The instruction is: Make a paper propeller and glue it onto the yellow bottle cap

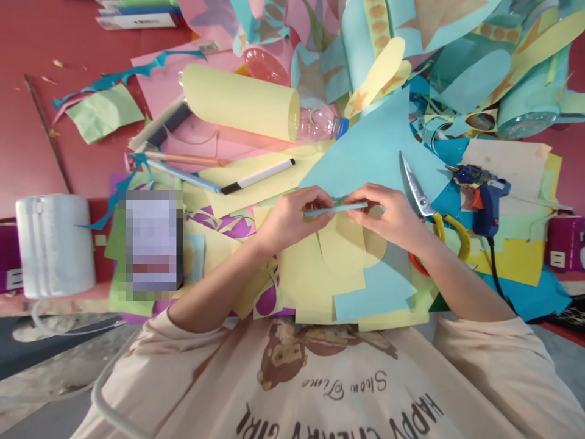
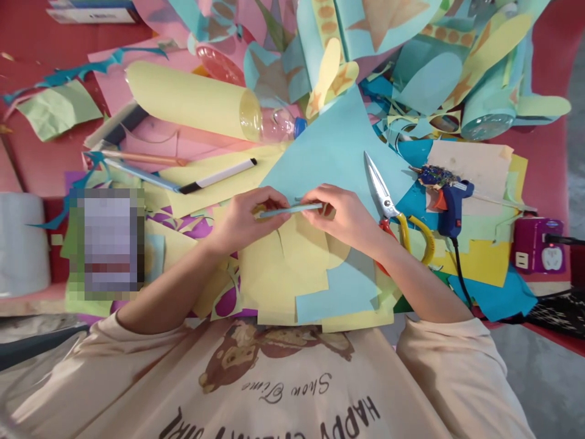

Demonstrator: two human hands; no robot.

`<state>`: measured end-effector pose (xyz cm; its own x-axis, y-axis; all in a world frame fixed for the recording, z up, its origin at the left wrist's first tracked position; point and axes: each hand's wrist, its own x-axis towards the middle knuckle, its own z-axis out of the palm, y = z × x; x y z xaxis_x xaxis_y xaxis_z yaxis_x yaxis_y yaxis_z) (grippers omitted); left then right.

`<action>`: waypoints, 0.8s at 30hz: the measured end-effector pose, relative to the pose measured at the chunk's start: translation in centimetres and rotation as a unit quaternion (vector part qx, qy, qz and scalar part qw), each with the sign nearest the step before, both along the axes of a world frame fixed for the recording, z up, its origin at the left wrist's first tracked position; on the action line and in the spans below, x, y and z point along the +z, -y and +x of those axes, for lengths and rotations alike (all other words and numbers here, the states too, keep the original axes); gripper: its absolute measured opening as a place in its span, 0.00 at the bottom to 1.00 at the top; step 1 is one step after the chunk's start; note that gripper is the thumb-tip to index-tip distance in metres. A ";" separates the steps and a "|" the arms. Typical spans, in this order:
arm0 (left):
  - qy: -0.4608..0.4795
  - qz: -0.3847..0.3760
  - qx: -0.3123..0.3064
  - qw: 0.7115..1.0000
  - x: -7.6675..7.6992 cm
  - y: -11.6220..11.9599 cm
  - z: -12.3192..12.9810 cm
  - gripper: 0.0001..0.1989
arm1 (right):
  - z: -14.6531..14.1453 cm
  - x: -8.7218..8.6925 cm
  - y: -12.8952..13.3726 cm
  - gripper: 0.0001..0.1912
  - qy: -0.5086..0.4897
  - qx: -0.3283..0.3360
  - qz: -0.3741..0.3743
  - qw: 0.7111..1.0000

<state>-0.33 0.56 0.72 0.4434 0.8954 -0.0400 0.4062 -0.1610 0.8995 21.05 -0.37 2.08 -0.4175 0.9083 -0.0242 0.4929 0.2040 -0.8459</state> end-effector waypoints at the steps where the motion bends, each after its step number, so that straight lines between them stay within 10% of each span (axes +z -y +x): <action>1: -0.004 0.003 -0.001 1.000 0.0 0.0 0.0 0.04 | 0.0 -0.3 0.1 0.04 -0.002 0.005 0.004 1.000; 12: -0.049 0.102 -0.043 0.993 -0.3 -0.8 -1.0 0.04 | 1.4 -0.9 -0.3 0.04 0.041 0.003 0.106 0.994; 24: 0.003 0.078 0.128 0.989 0.5 -2.7 -4.3 0.07 | 1.7 -2.0 -0.6 0.11 0.162 -0.012 0.209 0.964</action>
<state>-4.58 3.22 1.20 0.2004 0.9735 0.1102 0.4462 -0.1908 0.8744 22.76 0.20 0.06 -0.4275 0.8765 0.2213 0.7263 0.4788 -0.4932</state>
